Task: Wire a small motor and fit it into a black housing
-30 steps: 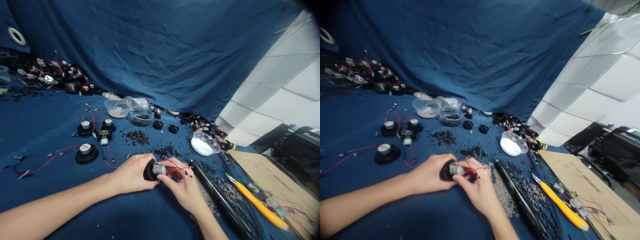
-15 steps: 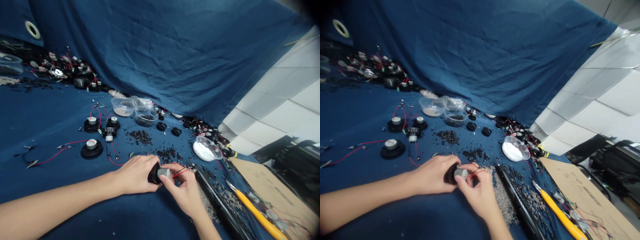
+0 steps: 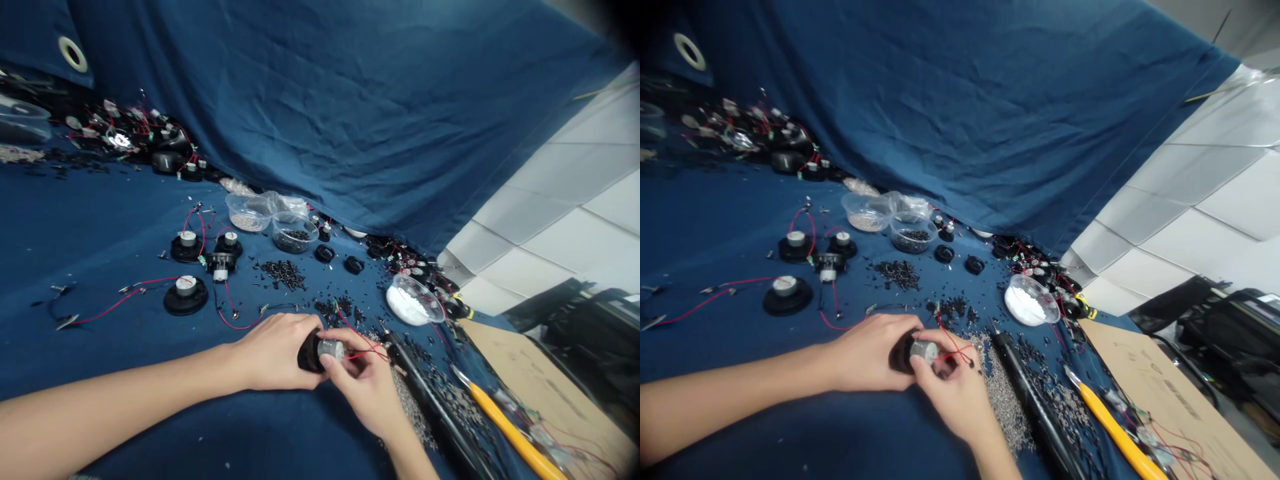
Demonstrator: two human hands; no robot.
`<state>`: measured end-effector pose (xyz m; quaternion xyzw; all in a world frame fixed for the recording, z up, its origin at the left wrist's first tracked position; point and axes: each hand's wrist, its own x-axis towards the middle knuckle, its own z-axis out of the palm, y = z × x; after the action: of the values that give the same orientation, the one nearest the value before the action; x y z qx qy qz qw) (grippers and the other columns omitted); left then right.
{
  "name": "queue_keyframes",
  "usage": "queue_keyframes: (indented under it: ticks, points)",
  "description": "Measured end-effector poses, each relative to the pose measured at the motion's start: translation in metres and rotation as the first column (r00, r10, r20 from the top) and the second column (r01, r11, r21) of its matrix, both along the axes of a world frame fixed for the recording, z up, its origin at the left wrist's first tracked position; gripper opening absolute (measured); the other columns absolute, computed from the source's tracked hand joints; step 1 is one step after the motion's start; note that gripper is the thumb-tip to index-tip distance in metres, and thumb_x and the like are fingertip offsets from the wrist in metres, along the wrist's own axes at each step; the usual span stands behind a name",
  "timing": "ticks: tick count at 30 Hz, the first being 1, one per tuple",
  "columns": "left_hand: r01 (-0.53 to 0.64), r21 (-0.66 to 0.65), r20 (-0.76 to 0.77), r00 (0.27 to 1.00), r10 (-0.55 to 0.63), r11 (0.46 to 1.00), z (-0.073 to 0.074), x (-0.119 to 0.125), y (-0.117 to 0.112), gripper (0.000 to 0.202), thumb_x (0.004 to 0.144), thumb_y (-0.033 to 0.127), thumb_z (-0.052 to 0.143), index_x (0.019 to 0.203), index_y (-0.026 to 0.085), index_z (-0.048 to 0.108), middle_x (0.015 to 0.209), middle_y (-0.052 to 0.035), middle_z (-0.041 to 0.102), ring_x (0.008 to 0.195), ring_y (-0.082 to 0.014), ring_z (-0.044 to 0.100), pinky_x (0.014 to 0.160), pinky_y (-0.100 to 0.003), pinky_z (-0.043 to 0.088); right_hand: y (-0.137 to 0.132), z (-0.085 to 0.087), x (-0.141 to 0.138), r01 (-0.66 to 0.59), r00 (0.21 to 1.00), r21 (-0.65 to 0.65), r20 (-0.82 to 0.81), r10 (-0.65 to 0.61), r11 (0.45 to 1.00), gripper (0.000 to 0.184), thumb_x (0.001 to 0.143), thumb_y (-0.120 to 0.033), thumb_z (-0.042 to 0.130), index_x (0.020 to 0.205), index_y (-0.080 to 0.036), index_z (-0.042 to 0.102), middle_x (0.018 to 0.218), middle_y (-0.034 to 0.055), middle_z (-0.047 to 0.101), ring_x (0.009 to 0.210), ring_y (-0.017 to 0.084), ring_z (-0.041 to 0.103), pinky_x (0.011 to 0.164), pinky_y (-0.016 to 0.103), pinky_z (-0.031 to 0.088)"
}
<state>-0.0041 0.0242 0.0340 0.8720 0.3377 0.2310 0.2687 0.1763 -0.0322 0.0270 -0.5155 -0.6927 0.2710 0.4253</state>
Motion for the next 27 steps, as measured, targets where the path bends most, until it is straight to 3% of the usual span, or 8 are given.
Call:
queue_keyframes:
  ticks: [3,6,11,19,23,27]
  points:
    - [-0.002,0.005,-0.016,1.0,0.002,1.0,-0.001,0.0,0.0,0.026,0.066,0.033,0.064,0.088,0.022,0.054,0.082,0.0015,0.065,0.072,-0.0199,0.063,0.058,-0.026,0.04,0.002,0.002,-0.002,0.006,0.998,0.103,0.064,-0.013,0.995,0.018,0.079,-0.024,0.068,0.097,-0.024,0.073,0.088,0.0043,0.062,0.078,0.02,0.058,0.063,0.026,0.05]
    - [0.001,0.017,-0.02,1.0,-0.001,1.0,-0.002,0.001,0.001,0.022,0.066,0.033,0.064,0.081,0.022,0.051,0.076,0.0024,0.062,0.067,-0.0183,0.061,0.055,-0.025,0.037,0.003,0.008,-0.006,-0.044,0.999,0.194,0.022,0.04,0.98,0.014,0.08,-0.018,0.065,0.09,-0.024,0.073,0.083,0.0015,0.055,0.078,0.017,0.054,0.068,0.026,0.047]
    - [0.011,0.029,-0.023,1.0,-0.011,1.0,-0.003,0.002,0.0,0.027,0.066,0.039,0.065,0.073,0.021,0.045,0.072,0.0017,0.06,0.061,-0.0178,0.057,0.052,-0.025,0.033,0.004,0.013,-0.011,-0.132,0.987,0.152,-0.07,0.144,0.98,0.014,0.086,-0.014,0.061,0.08,-0.021,0.071,0.086,0.0017,0.057,0.08,0.016,0.056,0.072,0.027,0.045]
    - [-0.037,-0.015,-0.025,0.999,0.037,0.999,-0.001,0.003,-0.001,0.027,0.068,0.041,0.066,0.081,0.022,0.053,0.078,-0.0005,0.066,0.07,-0.0214,0.063,0.057,-0.027,0.039,0.006,0.008,-0.003,0.014,0.997,0.103,-0.076,-0.006,0.995,0.015,0.078,-0.02,0.073,0.093,-0.025,0.072,0.097,0.0017,0.059,0.088,0.019,0.058,0.075,0.027,0.046]
    - [-0.07,-0.059,-0.024,0.997,0.069,0.996,-0.001,0.001,0.002,0.033,0.067,0.043,0.068,0.091,0.024,0.057,0.086,-0.0012,0.069,0.082,-0.0245,0.066,0.066,-0.029,0.045,0.007,0.008,0.003,-0.039,0.981,0.048,-0.187,0.047,0.998,0.015,0.082,-0.02,0.071,0.097,-0.025,0.072,0.097,0.0025,0.062,0.09,0.02,0.06,0.081,0.031,0.047]
    - [-0.065,-0.07,-0.066,0.996,0.061,0.995,0.0,-0.001,0.003,0.036,0.065,0.046,0.07,0.091,0.024,0.058,0.086,-0.0016,0.07,0.083,-0.0263,0.067,0.067,-0.031,0.045,0.008,0.005,0.004,-0.065,0.97,0.041,-0.231,0.072,0.997,0.014,0.081,-0.018,0.074,0.094,-0.024,0.074,0.093,0.0028,0.063,0.087,0.019,0.059,0.08,0.03,0.047]
